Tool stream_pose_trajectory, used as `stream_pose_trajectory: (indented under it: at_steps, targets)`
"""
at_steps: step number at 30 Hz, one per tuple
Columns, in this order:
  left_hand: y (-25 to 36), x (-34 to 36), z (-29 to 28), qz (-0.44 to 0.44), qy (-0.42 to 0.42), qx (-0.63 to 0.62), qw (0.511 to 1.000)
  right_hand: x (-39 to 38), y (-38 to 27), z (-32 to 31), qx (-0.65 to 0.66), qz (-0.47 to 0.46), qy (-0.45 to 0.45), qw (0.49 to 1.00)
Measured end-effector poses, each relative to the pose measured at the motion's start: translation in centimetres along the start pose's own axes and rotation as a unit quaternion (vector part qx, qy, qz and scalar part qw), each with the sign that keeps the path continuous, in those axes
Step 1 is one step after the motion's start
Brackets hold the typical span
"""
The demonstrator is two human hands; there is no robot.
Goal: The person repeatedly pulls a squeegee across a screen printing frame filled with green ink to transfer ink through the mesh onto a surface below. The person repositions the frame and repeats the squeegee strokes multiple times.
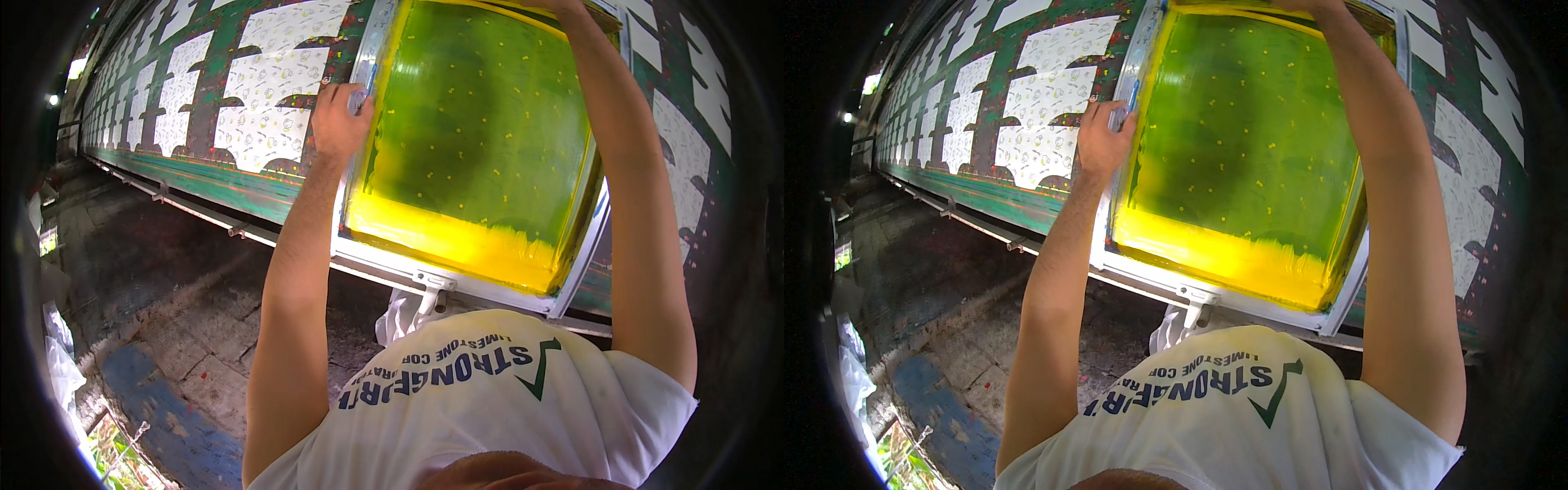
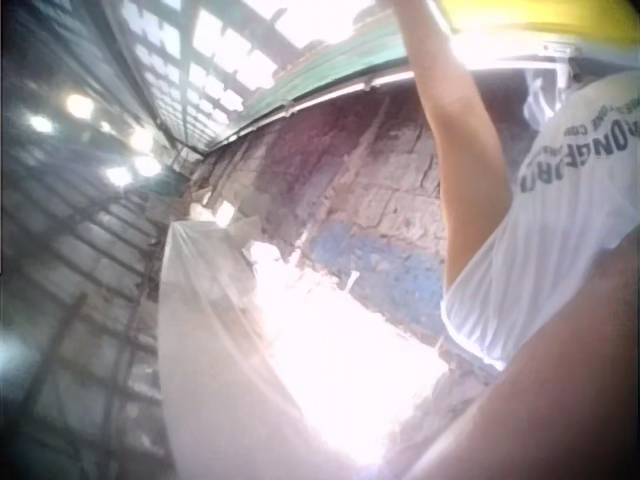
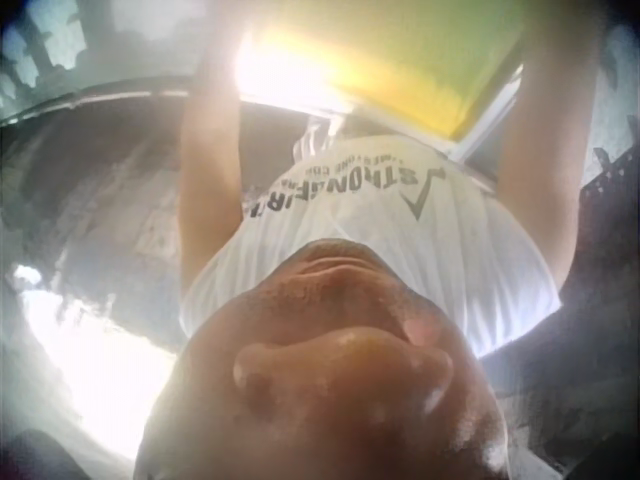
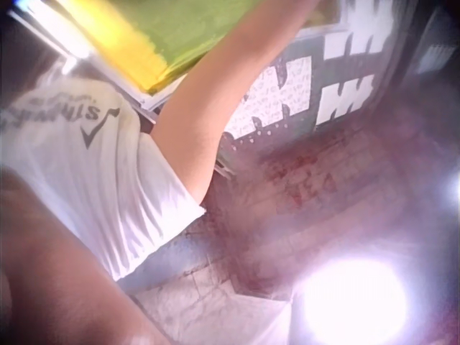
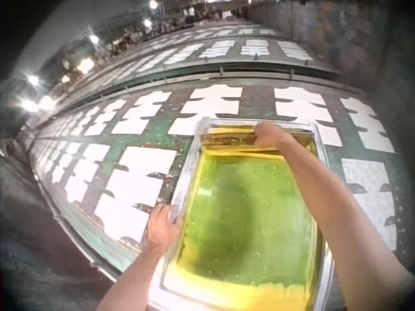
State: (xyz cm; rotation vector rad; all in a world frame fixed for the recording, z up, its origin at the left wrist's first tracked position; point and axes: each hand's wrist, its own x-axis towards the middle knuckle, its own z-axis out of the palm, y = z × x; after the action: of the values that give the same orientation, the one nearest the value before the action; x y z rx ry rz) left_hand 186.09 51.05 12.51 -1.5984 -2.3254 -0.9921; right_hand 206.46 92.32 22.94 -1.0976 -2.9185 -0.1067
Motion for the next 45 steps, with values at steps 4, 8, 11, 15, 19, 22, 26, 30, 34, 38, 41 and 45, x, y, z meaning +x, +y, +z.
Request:
stream_pose_trajectory:
  at_steps: [4,8,11,15,19,22,26,30,34,38,41,45]
  targets:
    - [-0.2,0.2,-0.1,0.016,0.011,-0.007,1.000,-3.7,-1.6,0.5,0.019,-0.050,-0.007,0.999]
    - [-0.3,0.2,-0.1,0.002,0.004,-0.017,1.000,-11.7,-5.9,0.6,0.013,0.022,-0.063,0.998]
    - [-0.4,0.3,-0.2,-0.011,-0.019,-0.022,1.000,-18.2,-10.0,-0.8,0.010,0.052,-0.130,0.990]
    - [-0.6,-0.1,-0.2,-0.022,-0.014,-0.024,0.999,-27.8,-16.1,-2.0,0.001,0.053,-0.128,0.990]
    - [-1.1,-0.1,0.1,0.002,-0.024,-0.023,0.999,-36.3,-21.6,-2.7,0.072,0.088,-0.125,0.986]
    - [-1.3,0.0,0.4,-0.010,-0.040,-0.023,0.999,-40.9,-25.0,-2.9,0.106,0.110,-0.094,0.984]
    - [-1.4,0.0,0.5,0.004,-0.042,-0.016,0.999,-43.1,-26.9,-3.0,0.118,0.115,-0.042,0.985]
    - [-1.4,0.0,0.4,0.005,-0.051,-0.018,0.999,-42.6,-25.8,-3.9,0.103,0.105,-0.094,0.985]
    - [-1.5,-0.1,0.3,0.002,-0.041,-0.020,0.999,-43.1,-25.9,-4.8,0.097,0.097,-0.122,0.983]
    - [-1.5,0.0,0.5,0.005,-0.036,-0.020,0.999,-45.4,-27.1,-4.7,0.135,0.089,-0.118,0.980]
    - [-1.6,0.1,0.6,-0.001,-0.034,-0.024,0.999,-47.1,-26.9,-4.7,0.216,0.056,-0.117,0.968]
    - [-1.7,0.3,0.6,0.022,-0.014,-0.016,1.000,-48.3,-25.5,-5.5,0.281,0.006,-0.112,0.953]
